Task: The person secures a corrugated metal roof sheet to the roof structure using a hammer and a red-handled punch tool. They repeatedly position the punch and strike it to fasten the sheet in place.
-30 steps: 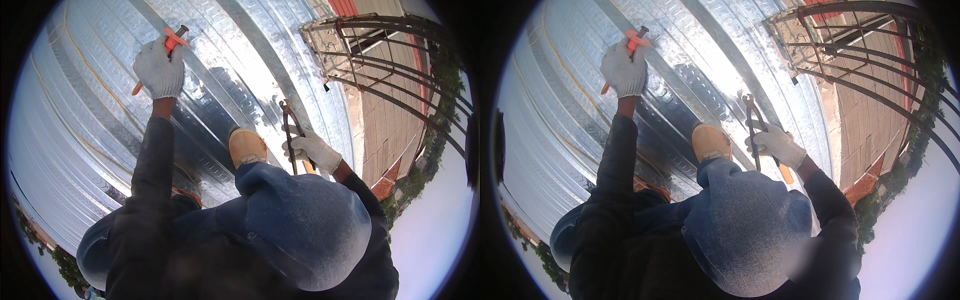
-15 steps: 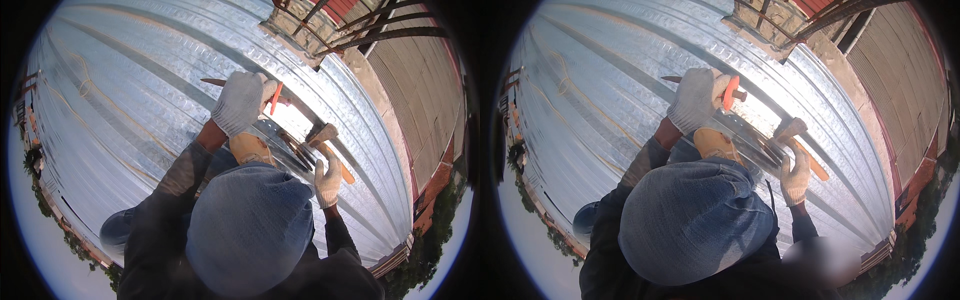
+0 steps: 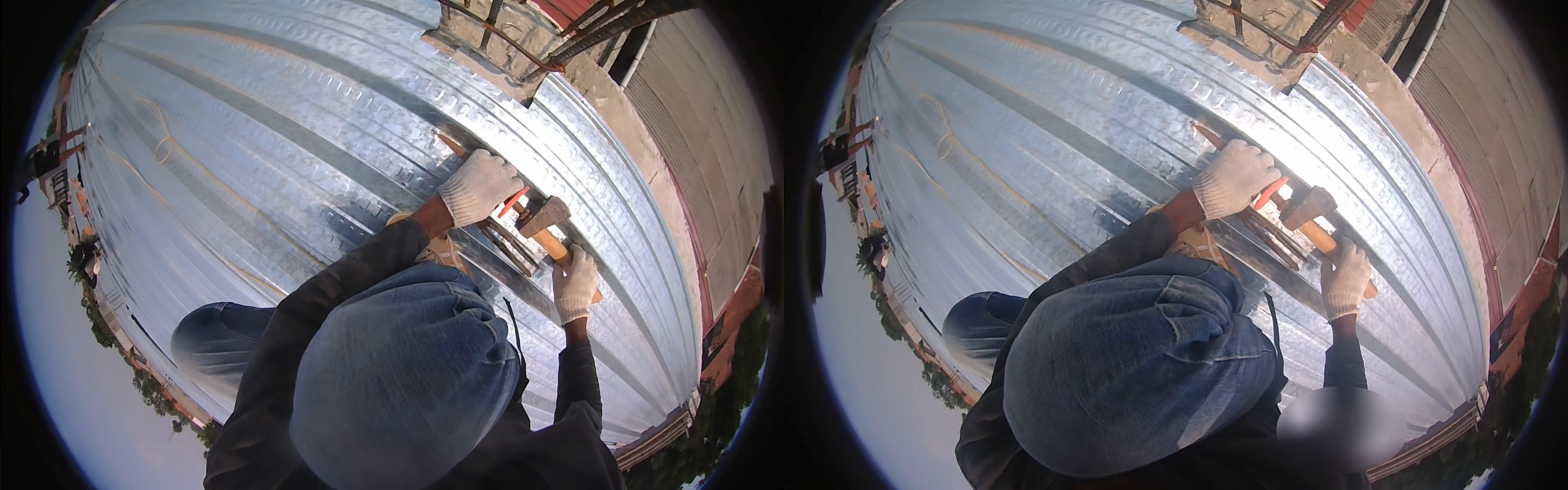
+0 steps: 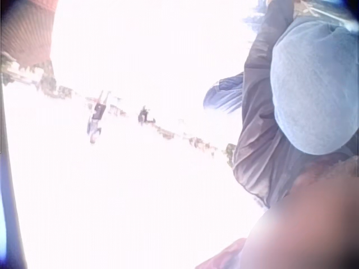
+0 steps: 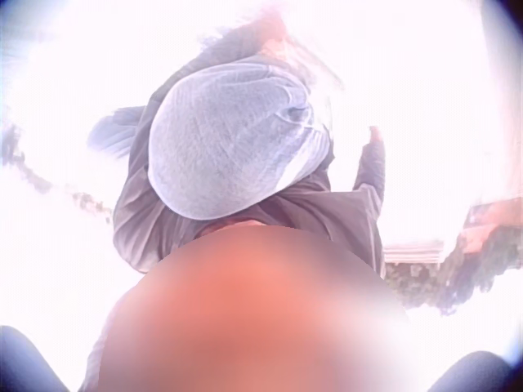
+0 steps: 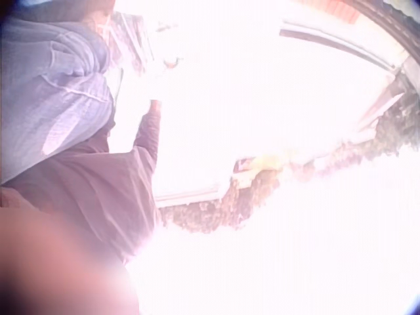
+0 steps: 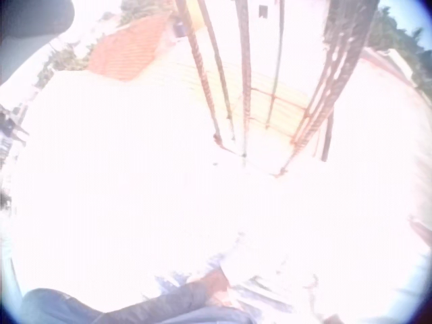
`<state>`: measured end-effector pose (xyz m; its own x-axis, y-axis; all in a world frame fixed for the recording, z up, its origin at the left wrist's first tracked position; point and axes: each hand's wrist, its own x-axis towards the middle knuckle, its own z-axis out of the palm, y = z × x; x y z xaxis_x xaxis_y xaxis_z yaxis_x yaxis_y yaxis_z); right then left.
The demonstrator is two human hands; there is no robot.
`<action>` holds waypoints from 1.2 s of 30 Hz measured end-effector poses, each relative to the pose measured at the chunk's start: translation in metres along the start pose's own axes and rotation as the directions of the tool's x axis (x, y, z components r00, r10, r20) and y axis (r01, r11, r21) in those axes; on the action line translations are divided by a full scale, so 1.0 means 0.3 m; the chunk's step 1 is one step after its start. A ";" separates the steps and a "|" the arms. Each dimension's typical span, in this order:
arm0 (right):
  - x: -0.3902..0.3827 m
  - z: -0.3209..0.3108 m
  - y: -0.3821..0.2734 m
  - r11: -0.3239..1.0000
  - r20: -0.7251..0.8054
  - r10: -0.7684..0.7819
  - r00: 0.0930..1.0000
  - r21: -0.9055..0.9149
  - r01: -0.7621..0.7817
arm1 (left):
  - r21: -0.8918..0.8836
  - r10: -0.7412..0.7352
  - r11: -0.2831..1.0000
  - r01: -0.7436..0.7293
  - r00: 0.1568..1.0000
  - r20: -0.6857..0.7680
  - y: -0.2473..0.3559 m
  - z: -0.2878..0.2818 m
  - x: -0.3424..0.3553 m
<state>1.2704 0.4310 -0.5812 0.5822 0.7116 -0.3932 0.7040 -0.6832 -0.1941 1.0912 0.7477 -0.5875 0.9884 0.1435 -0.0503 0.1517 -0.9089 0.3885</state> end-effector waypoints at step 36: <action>-0.354 -0.058 -0.451 0.280 0.275 0.473 0.837 0.854 -0.439 | -0.091 0.088 0.992 -0.084 0.995 0.046 -0.064 0.069 -0.020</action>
<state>1.1203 0.4506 -0.4975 0.7080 0.2277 -0.6685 -0.4060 -0.6433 -0.6491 1.0827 0.7563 -0.6138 0.9973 0.0442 -0.0584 0.0667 -0.8784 0.4732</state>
